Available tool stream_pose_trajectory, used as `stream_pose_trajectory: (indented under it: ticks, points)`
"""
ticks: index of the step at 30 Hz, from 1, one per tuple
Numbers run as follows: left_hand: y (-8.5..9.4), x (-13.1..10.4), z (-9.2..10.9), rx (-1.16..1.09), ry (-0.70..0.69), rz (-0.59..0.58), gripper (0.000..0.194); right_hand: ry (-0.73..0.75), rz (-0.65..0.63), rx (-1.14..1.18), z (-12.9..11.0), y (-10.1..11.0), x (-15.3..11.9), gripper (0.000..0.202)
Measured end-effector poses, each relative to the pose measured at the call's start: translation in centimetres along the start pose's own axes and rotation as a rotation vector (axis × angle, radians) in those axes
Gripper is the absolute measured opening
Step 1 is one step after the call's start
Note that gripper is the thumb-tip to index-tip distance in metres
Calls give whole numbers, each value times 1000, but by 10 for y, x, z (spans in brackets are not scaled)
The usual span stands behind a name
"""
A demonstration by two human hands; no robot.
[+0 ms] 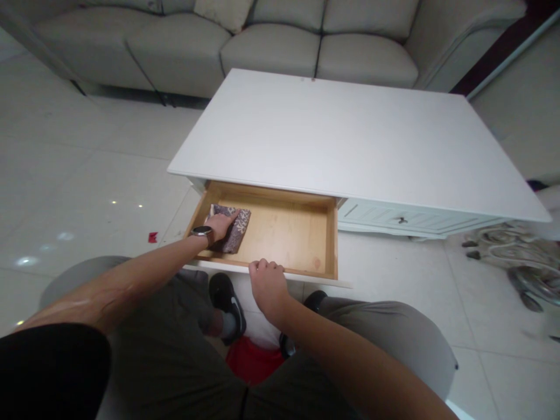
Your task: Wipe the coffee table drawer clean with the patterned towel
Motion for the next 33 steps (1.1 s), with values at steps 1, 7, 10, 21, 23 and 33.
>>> stream_pose_trajectory:
  ticks: [1, 7, 10, 21, 23, 33]
  points:
    - [2, 2, 0, -2, -3, 1, 82, -1, 4, -2, 0, 0, 0, 40]
    - [12, 14, -1, 11, 17, -20, 86, -1, 9, 13, 0, -1, 0, 39]
    - [15, 21, -3, 3, 7, -7, 87, -8, 12, 22, 0, -1, 0, 39]
    - [14, 49, -19, -111, 38, 121, 98, -2, 9, 11, 0, 2, -2, 39]
    - [12, 51, -22, -148, 40, 144, 97, 2, 11, 8, 0, 2, -2, 39]
    - [10, 56, -22, -109, 4, 113, 78, -17, 13, 48, 0, 2, -2, 37]
Point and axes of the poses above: each hand's wrist, its own x-axis towards the middle knuckle, its own y-axis out of the back of the hand, z = x × y, the point moved 1 cm from there along x, towards the middle knuckle, and after that the axes turned 2 degrees about -x, right-handed, at the moved point
